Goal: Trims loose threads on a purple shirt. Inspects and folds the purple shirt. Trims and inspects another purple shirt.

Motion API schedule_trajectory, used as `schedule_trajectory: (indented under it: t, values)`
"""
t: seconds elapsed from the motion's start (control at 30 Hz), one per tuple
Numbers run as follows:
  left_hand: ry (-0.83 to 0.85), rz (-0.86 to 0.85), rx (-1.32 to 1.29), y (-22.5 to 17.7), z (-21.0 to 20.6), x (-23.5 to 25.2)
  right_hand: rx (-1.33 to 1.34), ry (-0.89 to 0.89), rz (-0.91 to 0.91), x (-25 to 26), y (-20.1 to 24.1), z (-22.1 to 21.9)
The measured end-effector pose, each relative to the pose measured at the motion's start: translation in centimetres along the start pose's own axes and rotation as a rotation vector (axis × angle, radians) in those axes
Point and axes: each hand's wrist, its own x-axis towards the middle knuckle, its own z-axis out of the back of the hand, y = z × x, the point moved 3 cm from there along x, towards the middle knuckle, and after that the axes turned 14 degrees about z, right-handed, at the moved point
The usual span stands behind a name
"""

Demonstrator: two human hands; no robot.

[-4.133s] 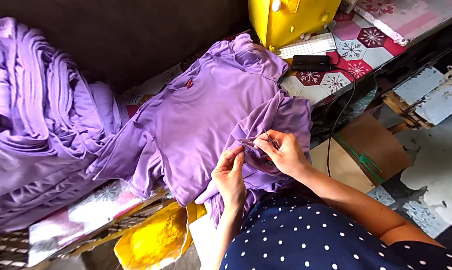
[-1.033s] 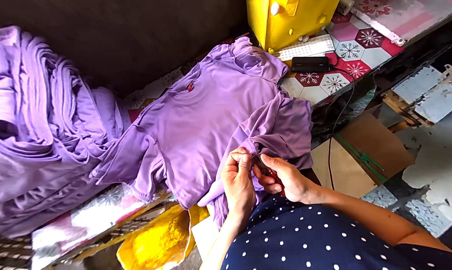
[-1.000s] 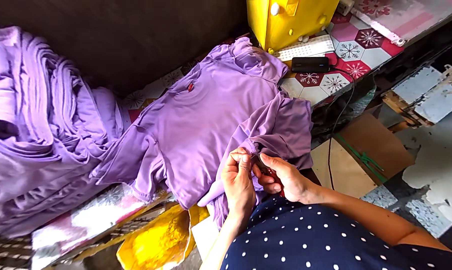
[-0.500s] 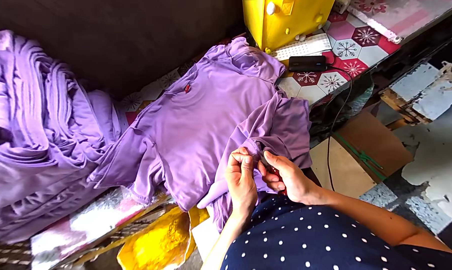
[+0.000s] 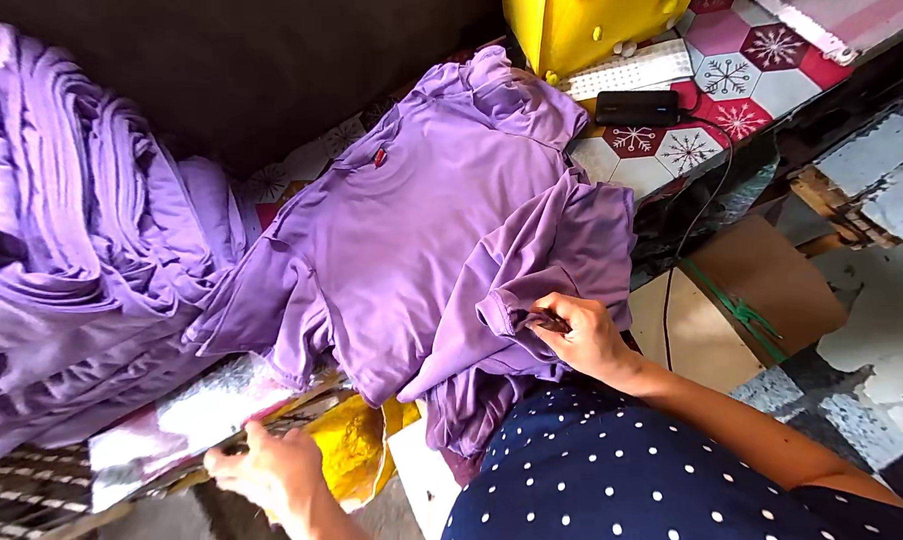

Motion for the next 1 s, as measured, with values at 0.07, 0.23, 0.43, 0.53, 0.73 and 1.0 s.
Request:
schedule_trajectory:
  t: [0.07,0.23,0.43,0.53,0.73,1.0]
  values:
    - [0.084,-0.227,-0.295,-3.7,0.2,-3.3,-0.02,-0.003,0.071,0.1,0.1,-0.3]
    - [1.046,-0.272,-0.896,-16.0,-4.9,-12.7,0.027,0.039,0.189,0.2,0.3,-0.6]
    - [1.074,0.024,-1.273,-18.9,-7.0,-14.8,-0.009,0.072,-0.277,-0.8,-5.1,3.9]
    - [1.031,0.114,-1.304,-18.5,-6.6,-14.7,-0.103,0.282,-0.358,-2.7,-8.1,4.3]
    - [0.968,0.153,-1.324,-18.5,-6.3,-14.3,-0.141,0.567,-0.318,-3.4,-9.2,5.2]
    - [1.0,0.098,-1.327,-18.2,-5.7,-14.5,-0.314,0.573,-0.421,1.3,-10.5,9.9]
